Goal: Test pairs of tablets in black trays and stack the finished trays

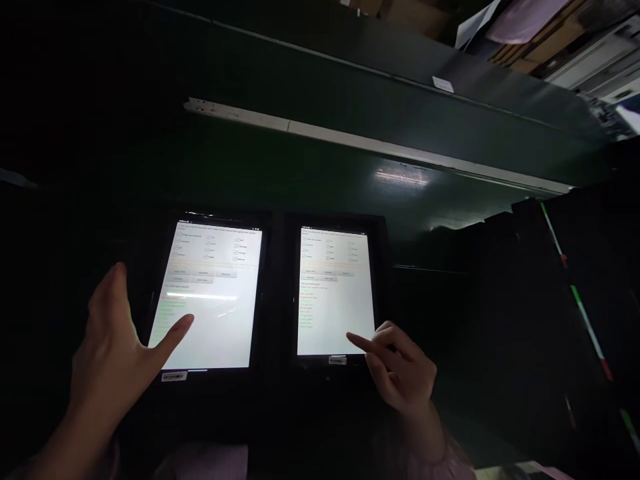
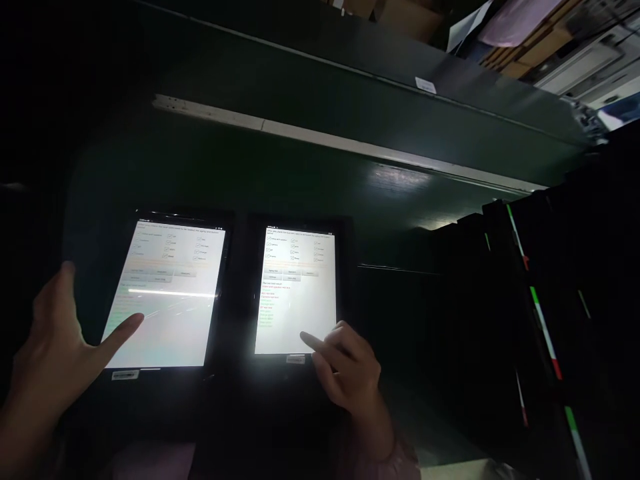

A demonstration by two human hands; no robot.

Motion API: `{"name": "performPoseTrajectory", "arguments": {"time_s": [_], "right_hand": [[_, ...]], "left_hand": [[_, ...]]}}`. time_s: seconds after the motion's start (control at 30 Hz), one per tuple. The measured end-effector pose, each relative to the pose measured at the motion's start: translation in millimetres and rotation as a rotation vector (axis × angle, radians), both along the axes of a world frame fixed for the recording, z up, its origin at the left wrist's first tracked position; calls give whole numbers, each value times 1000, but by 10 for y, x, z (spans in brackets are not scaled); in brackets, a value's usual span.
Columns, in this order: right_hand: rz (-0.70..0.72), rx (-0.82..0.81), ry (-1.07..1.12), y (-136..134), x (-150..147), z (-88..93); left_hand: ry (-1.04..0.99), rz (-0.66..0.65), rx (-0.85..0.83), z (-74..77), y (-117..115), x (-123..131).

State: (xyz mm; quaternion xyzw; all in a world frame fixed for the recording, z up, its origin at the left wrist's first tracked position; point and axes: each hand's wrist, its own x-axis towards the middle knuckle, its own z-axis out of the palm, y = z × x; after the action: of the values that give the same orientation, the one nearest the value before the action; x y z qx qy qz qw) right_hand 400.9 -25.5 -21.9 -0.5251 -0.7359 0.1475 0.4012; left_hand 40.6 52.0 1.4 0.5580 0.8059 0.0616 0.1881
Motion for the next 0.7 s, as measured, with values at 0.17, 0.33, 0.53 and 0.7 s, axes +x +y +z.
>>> {"name": "performPoseTrajectory", "arguments": {"time_s": [0.17, 0.33, 0.53, 0.7], "right_hand": [[161, -73, -64, -46, -13, -14], [174, -103, -127, -50, -22, 12], [-22, -77, -166, -11, -26, 37], [-25, -78, -118, -27, -30, 45]], "left_hand": [[-59, 11, 5, 18, -15, -37], [-66, -9, 28, 27, -13, -23], [-73, -18, 55, 3, -18, -60], [-106, -12, 55, 18, -23, -84]]}}
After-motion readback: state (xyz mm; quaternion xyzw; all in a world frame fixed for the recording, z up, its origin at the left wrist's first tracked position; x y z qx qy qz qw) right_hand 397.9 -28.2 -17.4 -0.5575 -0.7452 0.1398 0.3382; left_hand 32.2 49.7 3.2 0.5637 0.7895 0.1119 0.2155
